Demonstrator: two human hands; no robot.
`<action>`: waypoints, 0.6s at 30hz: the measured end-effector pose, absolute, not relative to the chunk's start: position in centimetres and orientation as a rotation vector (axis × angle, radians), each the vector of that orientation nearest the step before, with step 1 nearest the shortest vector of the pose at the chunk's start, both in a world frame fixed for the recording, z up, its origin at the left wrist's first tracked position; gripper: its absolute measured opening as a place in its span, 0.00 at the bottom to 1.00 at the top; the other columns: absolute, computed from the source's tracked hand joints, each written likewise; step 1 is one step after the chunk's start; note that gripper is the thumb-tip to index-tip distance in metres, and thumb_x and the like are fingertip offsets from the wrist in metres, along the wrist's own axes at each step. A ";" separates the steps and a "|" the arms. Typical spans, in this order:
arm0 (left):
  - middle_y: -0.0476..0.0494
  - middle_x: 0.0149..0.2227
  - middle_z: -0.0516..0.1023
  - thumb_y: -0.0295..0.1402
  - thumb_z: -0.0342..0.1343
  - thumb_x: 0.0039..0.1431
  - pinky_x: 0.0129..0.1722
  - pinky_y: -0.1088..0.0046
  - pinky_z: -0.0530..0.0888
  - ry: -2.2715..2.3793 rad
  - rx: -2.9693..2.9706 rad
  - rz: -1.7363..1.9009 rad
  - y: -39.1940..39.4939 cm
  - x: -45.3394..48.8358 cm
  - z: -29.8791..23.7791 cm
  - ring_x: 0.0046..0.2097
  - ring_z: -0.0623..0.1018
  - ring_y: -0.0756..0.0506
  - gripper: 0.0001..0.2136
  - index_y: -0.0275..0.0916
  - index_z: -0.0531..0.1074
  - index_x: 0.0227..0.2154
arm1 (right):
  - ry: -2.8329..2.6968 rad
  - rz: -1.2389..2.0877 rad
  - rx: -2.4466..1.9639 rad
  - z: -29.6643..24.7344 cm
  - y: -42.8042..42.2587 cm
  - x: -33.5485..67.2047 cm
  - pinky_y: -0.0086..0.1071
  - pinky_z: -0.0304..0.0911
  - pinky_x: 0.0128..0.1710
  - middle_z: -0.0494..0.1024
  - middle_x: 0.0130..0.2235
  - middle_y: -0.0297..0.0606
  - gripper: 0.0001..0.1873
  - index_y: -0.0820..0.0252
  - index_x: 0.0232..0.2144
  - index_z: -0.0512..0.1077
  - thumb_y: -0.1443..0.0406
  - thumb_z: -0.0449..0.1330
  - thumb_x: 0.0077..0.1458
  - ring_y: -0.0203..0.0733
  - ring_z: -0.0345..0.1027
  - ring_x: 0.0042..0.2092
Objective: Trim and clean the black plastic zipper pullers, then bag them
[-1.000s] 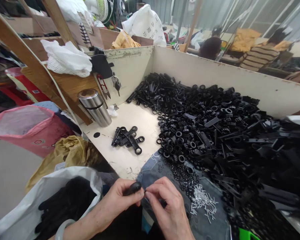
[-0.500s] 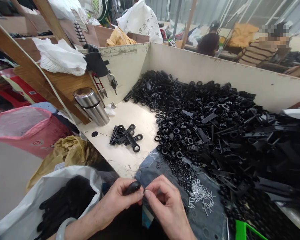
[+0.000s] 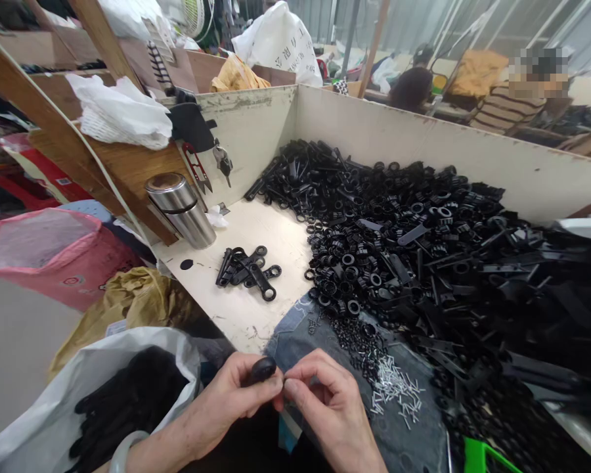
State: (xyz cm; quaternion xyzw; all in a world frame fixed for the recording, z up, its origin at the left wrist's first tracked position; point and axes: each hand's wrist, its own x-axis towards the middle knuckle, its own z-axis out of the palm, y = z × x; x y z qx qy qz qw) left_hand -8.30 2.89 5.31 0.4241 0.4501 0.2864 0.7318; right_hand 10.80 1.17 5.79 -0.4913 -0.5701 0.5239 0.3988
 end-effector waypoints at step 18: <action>0.45 0.25 0.78 0.44 0.64 0.58 0.25 0.75 0.56 1.032 0.896 0.637 2.6 -7.6 5.5 0.25 0.63 0.53 0.16 0.34 0.77 0.24 | -1.657 1.101 -1.269 5.9 0.5 11.2 0.25 0.66 0.33 0.77 0.34 0.33 0.09 0.52 0.34 0.80 0.63 0.61 0.66 0.35 0.74 0.34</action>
